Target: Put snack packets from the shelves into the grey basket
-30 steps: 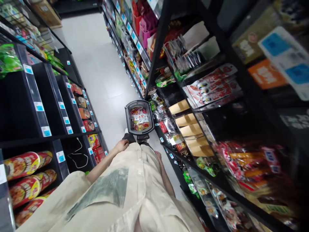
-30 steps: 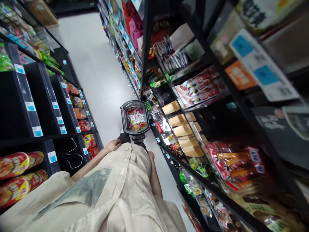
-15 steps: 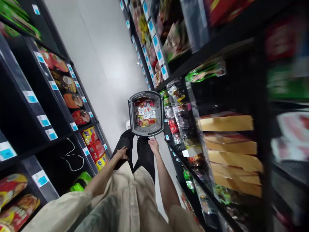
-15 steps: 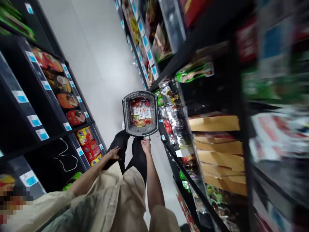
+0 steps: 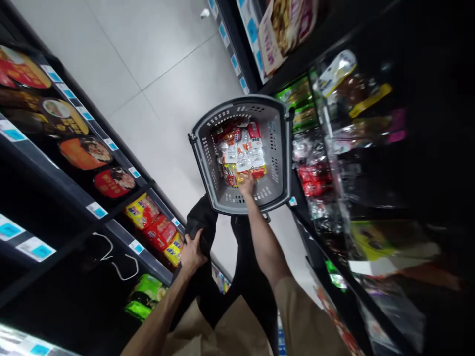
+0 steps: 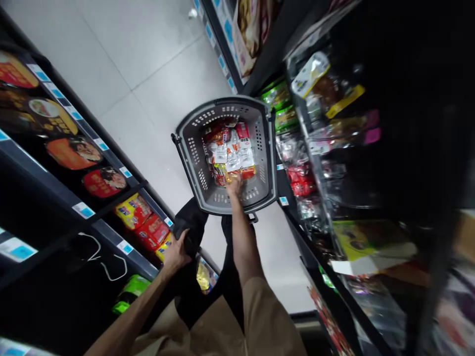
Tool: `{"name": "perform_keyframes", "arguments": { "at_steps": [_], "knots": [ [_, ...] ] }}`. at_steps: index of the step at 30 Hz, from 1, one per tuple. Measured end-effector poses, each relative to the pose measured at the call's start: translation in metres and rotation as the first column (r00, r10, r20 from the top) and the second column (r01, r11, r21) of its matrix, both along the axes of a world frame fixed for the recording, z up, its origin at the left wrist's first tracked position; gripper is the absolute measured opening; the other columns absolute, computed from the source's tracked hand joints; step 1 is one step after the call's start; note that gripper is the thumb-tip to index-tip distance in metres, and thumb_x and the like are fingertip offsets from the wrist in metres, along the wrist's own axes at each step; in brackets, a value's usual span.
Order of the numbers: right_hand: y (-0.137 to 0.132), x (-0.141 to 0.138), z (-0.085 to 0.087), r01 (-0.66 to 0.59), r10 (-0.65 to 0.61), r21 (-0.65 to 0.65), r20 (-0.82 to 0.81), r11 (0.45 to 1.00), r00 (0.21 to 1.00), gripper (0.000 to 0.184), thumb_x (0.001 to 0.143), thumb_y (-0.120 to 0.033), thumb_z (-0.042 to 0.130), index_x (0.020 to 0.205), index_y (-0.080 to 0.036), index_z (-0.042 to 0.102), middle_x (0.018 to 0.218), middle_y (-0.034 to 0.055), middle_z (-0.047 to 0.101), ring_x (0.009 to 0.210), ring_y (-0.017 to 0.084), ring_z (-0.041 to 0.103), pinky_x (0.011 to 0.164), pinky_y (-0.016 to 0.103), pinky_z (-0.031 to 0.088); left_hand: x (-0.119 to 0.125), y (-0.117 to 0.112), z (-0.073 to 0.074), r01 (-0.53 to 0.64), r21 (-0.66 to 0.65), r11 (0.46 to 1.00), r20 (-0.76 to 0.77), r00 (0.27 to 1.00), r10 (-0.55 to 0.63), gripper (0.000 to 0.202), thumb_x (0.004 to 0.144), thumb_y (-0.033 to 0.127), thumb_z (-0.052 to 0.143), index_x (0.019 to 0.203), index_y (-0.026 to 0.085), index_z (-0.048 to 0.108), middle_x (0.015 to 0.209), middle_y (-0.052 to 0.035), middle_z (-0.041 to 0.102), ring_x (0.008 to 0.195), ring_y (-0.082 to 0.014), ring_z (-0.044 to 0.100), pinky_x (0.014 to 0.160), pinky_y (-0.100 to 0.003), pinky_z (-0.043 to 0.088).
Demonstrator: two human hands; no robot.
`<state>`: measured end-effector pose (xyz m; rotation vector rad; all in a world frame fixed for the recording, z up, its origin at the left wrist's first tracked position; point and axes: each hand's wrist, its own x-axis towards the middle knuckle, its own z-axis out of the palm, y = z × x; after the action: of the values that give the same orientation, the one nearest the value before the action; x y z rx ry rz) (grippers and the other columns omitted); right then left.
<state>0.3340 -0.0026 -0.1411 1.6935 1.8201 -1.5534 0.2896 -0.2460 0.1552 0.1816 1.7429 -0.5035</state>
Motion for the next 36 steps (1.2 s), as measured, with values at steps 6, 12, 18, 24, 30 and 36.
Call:
{"name": "perform_keyframes", "arguments": {
  "at_steps": [6,12,18,24,30,36],
  "knots": [
    [0.029,0.040,-0.021,-0.081,0.082,-0.012,0.149,0.997,0.985,0.020,0.072,-0.007,0.069,0.088,-0.017,0.077,0.135,0.0141,0.064,0.137,0.032,0.047,0.120,0.054,0.031,-0.007,0.007,-0.005,0.017,-0.006,1.000,0.034,0.999,-0.017,0.108,0.067,0.030,0.084,0.161,0.040,0.031,0.140,-0.0177,0.043,0.102,-0.0359,0.070,0.082,-0.043,0.056],
    [0.001,0.030,0.018,-0.067,0.068,-0.058,0.019,0.996,0.997,0.017,0.068,-0.006,0.072,0.079,-0.019,0.075,0.098,0.0077,0.073,0.106,0.023,0.063,0.107,0.038,0.046,-0.014,0.020,-0.001,0.050,0.000,0.999,0.046,0.998,-0.050,0.112,0.064,0.031,0.086,0.160,0.042,0.030,0.138,-0.0152,0.045,0.104,-0.0343,0.069,0.078,-0.038,0.055],
    [-0.047,0.000,0.053,0.105,-0.109,-0.047,-0.100,0.993,0.989,0.015,0.077,-0.013,0.065,0.084,-0.022,0.075,0.101,0.0054,0.072,0.098,0.020,0.065,0.099,0.032,0.050,-0.026,0.032,0.003,0.061,0.021,0.998,0.020,0.998,-0.062,0.111,0.064,0.029,0.085,0.160,0.042,0.031,0.139,-0.0160,0.044,0.101,-0.0349,0.070,0.081,-0.043,0.055],
    [-0.063,-0.014,0.068,0.334,-0.343,-0.111,-0.082,0.936,0.936,0.026,0.074,-0.015,0.057,0.089,-0.020,0.077,0.101,0.0061,0.074,0.106,0.023,0.064,0.101,0.034,0.051,-0.028,0.026,0.003,0.098,0.054,0.994,0.033,0.995,-0.099,0.113,0.061,0.034,0.086,0.159,0.042,0.030,0.139,-0.0157,0.044,0.100,-0.0357,0.072,0.077,-0.041,0.056],
    [-0.072,0.010,0.147,0.418,-0.451,-0.262,-0.078,0.870,0.889,0.035,0.072,-0.024,0.057,0.098,-0.021,0.079,0.090,0.0025,0.078,0.087,0.020,0.070,0.078,0.030,0.059,-0.004,0.015,0.008,0.103,0.090,0.991,0.058,0.992,-0.108,0.108,0.069,0.036,0.080,0.162,0.037,0.026,0.140,-0.0186,0.049,0.104,-0.0376,0.073,0.085,-0.044,0.057],
    [-0.095,0.068,0.307,0.514,-0.633,-0.502,-0.089,0.695,0.769,0.023,0.064,-0.028,0.070,0.086,-0.023,0.077,0.082,0.0018,0.076,0.078,0.020,0.070,0.068,0.029,0.055,0.048,-0.028,0.051,-0.021,0.319,0.947,-0.078,0.996,0.048,0.080,0.084,0.038,0.059,0.160,0.022,0.039,0.152,-0.0232,0.051,0.118,-0.0348,0.071,0.095,-0.043,0.057]
  ]
}}
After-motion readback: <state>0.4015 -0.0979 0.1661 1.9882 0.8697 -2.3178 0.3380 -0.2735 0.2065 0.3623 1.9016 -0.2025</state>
